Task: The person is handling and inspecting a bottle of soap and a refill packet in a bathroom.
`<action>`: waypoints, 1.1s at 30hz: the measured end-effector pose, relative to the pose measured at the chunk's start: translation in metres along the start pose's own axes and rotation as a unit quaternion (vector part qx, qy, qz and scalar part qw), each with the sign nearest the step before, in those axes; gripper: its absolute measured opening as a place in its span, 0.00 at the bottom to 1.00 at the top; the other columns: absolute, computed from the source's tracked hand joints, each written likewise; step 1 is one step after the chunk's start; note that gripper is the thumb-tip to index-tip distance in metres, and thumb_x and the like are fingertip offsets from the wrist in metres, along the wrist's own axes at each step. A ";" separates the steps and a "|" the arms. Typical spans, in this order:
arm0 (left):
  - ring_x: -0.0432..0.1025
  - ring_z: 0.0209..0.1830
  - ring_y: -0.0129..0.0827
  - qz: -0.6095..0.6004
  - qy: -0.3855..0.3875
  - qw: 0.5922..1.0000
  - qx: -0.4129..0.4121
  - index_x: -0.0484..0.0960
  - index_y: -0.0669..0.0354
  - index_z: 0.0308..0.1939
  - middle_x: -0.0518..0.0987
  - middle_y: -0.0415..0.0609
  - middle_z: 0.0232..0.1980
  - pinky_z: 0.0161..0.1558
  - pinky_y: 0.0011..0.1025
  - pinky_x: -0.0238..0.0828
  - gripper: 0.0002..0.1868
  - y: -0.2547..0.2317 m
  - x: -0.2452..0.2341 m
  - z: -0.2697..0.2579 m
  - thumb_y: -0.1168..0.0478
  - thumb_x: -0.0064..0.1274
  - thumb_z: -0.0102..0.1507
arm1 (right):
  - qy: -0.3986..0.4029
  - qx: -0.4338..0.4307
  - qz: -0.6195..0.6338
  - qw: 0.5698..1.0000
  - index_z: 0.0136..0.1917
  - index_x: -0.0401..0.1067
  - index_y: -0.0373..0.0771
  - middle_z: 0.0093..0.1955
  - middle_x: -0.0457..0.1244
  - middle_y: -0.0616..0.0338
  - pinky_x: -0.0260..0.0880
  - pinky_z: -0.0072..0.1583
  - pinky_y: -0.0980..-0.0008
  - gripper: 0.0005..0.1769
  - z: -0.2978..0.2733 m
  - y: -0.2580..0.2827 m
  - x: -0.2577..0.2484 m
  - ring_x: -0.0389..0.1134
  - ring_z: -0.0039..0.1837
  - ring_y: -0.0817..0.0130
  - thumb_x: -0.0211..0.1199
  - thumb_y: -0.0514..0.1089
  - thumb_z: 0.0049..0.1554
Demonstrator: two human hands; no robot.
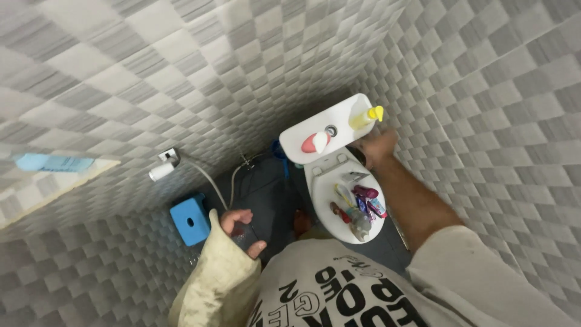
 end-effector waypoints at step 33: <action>0.58 0.84 0.54 0.012 -0.395 0.848 0.354 0.49 0.52 0.85 0.54 0.62 0.80 0.78 0.49 0.69 0.38 -0.136 -0.306 -0.170 0.74 0.52 0.78 | 0.231 -0.572 0.050 0.786 0.69 0.63 0.36 0.63 0.63 0.54 0.64 0.66 0.65 0.49 -0.330 0.122 0.070 0.64 0.64 0.64 0.79 0.48 0.38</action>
Point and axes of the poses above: each hand's wrist, its own z-axis towards the middle knuckle, its own x-axis out of the palm, y = z × x, the point moved 7 cm from there along z, towards the middle knuckle
